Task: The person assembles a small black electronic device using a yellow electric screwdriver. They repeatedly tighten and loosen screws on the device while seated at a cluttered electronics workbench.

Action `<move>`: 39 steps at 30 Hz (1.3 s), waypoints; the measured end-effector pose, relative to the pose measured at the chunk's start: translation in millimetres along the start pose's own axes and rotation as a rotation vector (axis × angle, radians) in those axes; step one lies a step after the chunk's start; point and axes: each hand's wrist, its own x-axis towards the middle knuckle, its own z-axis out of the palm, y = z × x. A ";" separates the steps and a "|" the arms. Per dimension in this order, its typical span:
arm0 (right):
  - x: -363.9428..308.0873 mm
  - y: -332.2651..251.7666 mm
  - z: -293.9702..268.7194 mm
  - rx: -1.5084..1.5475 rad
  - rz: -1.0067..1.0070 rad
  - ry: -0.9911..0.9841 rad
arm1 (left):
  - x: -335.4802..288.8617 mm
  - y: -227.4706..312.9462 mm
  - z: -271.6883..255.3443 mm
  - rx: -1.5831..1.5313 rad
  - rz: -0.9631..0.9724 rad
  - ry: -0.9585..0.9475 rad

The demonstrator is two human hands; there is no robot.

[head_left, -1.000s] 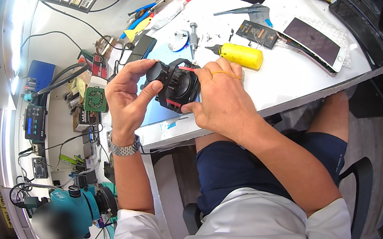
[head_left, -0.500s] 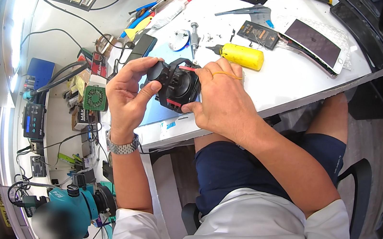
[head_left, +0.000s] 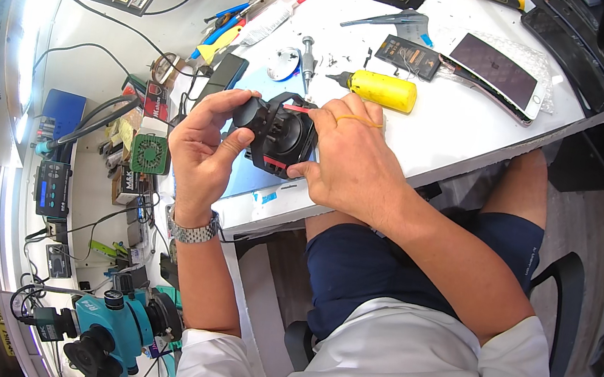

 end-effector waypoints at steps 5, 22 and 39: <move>-0.2 0.8 1.7 -0.015 -0.013 0.004 | -0.1 -0.1 -0.2 0.004 0.000 0.000; -1.8 0.8 3.1 0.010 -0.023 0.049 | -1.1 1.0 7.0 0.148 0.000 0.074; -0.6 -1.5 1.1 -0.004 -0.023 0.022 | 1.3 3.0 13.2 -0.007 -0.020 0.073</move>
